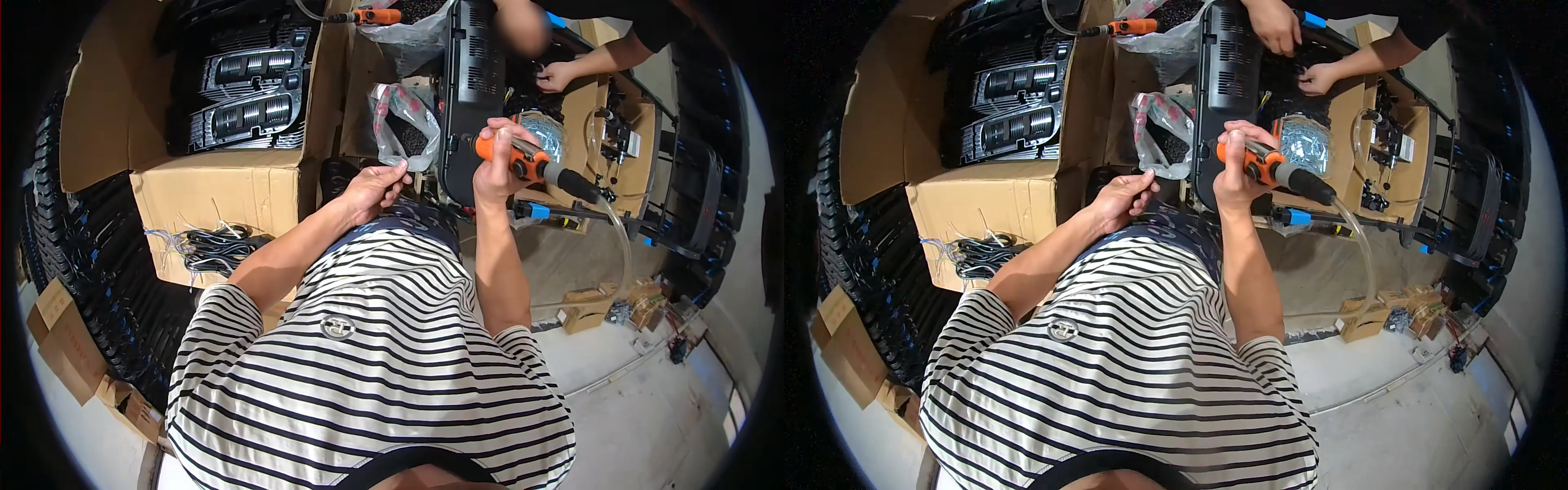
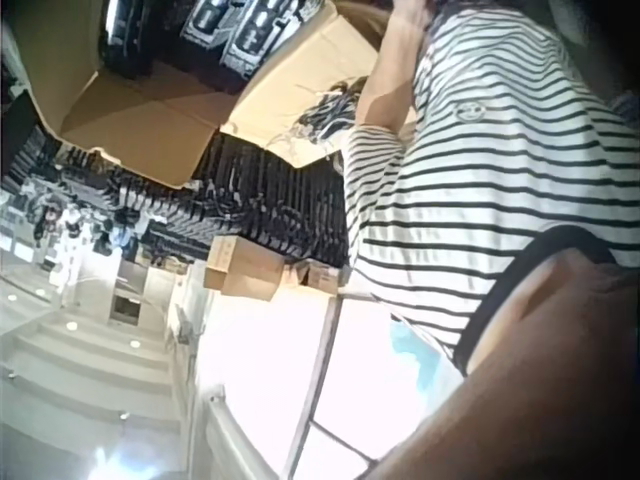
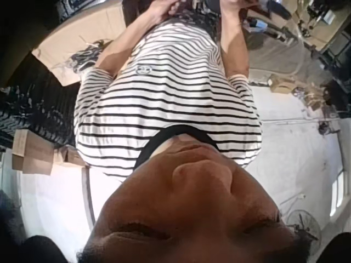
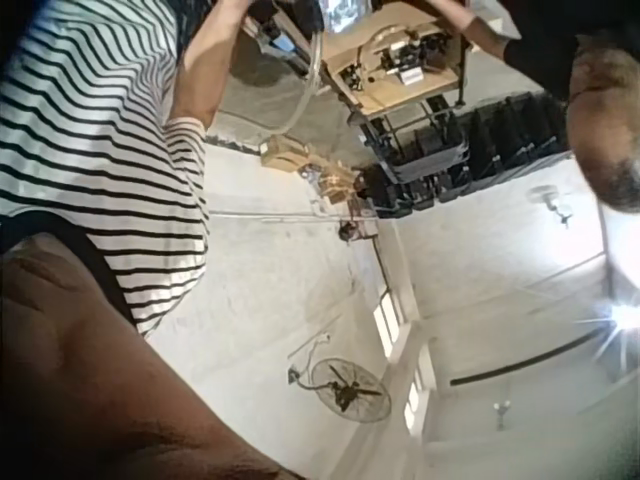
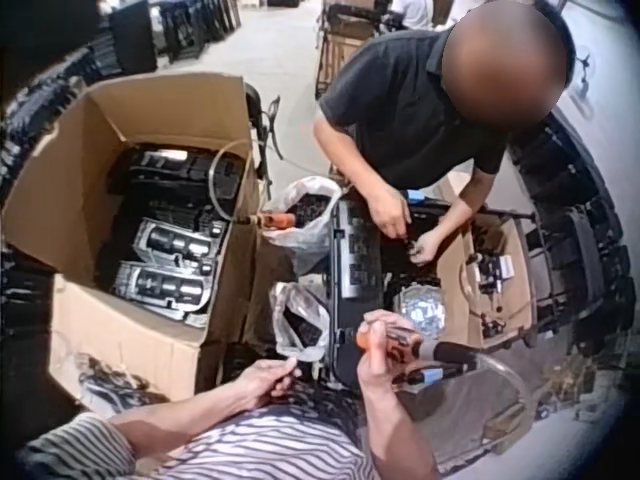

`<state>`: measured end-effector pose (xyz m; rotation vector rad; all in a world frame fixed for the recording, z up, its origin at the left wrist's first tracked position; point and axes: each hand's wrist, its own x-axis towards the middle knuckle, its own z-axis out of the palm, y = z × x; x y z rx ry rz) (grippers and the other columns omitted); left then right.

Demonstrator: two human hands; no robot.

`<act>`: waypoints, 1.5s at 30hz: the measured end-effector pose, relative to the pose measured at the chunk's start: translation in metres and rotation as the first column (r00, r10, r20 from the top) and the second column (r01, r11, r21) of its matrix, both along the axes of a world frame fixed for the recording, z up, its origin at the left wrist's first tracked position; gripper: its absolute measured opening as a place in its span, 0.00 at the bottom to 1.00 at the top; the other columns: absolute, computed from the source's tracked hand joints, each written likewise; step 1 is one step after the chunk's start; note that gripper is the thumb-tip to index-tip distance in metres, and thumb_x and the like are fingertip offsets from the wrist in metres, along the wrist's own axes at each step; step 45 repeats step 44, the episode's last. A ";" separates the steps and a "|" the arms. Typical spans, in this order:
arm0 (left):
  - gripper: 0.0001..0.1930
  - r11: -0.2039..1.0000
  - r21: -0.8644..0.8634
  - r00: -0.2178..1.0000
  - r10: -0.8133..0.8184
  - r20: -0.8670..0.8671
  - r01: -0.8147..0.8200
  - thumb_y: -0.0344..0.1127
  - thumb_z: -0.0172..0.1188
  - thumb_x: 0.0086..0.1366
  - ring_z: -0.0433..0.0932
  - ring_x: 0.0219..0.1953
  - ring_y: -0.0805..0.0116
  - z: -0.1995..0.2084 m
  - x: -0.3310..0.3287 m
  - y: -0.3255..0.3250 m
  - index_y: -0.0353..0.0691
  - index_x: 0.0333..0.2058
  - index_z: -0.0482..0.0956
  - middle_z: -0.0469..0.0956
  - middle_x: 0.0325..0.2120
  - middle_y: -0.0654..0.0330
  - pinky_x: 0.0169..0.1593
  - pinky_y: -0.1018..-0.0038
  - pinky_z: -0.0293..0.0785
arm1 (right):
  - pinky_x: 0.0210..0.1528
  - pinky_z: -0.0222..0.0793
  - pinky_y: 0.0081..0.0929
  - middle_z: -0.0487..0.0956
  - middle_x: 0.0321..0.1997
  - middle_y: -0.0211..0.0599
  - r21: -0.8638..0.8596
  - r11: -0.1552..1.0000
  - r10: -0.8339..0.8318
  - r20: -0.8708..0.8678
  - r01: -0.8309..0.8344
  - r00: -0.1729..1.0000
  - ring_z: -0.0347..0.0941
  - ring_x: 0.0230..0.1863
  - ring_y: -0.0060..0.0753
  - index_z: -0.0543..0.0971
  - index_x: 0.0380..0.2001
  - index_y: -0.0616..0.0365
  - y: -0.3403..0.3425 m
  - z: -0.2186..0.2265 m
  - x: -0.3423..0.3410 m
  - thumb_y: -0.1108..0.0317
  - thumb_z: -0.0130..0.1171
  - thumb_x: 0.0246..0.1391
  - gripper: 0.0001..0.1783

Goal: Assembling components by inserting screws into plastic housings using a power drill.

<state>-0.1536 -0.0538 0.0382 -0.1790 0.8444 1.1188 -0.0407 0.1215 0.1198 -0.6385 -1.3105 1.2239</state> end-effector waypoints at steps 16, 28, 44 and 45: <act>0.13 0.991 -0.068 0.992 0.120 0.032 -0.118 0.43 0.58 0.66 0.68 0.20 0.82 0.002 -0.012 0.009 0.38 0.33 0.80 0.75 0.22 0.70 0.24 0.86 0.65 | 0.33 0.73 0.28 0.77 0.30 0.47 -0.041 0.998 -0.053 0.039 0.054 0.998 0.72 0.26 0.31 0.72 0.31 0.64 0.006 -0.008 -0.012 0.76 0.57 0.53 0.04; 0.15 0.988 -0.050 0.979 0.155 0.136 -0.149 0.45 0.58 0.66 0.68 0.20 0.82 0.005 -0.003 0.031 0.38 0.32 0.78 0.73 0.20 0.70 0.24 0.86 0.65 | 0.32 0.73 0.27 0.77 0.31 0.47 0.065 0.984 0.159 0.119 -0.167 0.980 0.72 0.27 0.30 0.71 0.32 0.65 0.008 -0.029 -0.014 0.77 0.57 0.52 0.05; 0.14 0.988 0.005 0.904 0.142 0.403 -0.157 0.44 0.58 0.66 0.66 0.22 0.79 0.014 0.022 0.069 0.38 0.34 0.76 0.72 0.22 0.66 0.26 0.85 0.65 | 0.37 0.69 0.36 0.74 0.36 0.50 -0.053 0.991 0.125 -0.011 -0.126 0.992 0.68 0.30 0.37 0.68 0.40 0.61 -0.035 0.039 0.022 0.66 0.49 0.61 0.10; 0.14 0.988 0.005 0.904 0.142 0.403 -0.157 0.44 0.58 0.66 0.66 0.22 0.79 0.014 0.022 0.069 0.38 0.34 0.76 0.72 0.22 0.66 0.26 0.85 0.65 | 0.37 0.69 0.36 0.74 0.36 0.50 -0.053 0.991 0.125 -0.011 -0.126 0.992 0.68 0.30 0.37 0.68 0.40 0.61 -0.035 0.039 0.022 0.66 0.49 0.61 0.10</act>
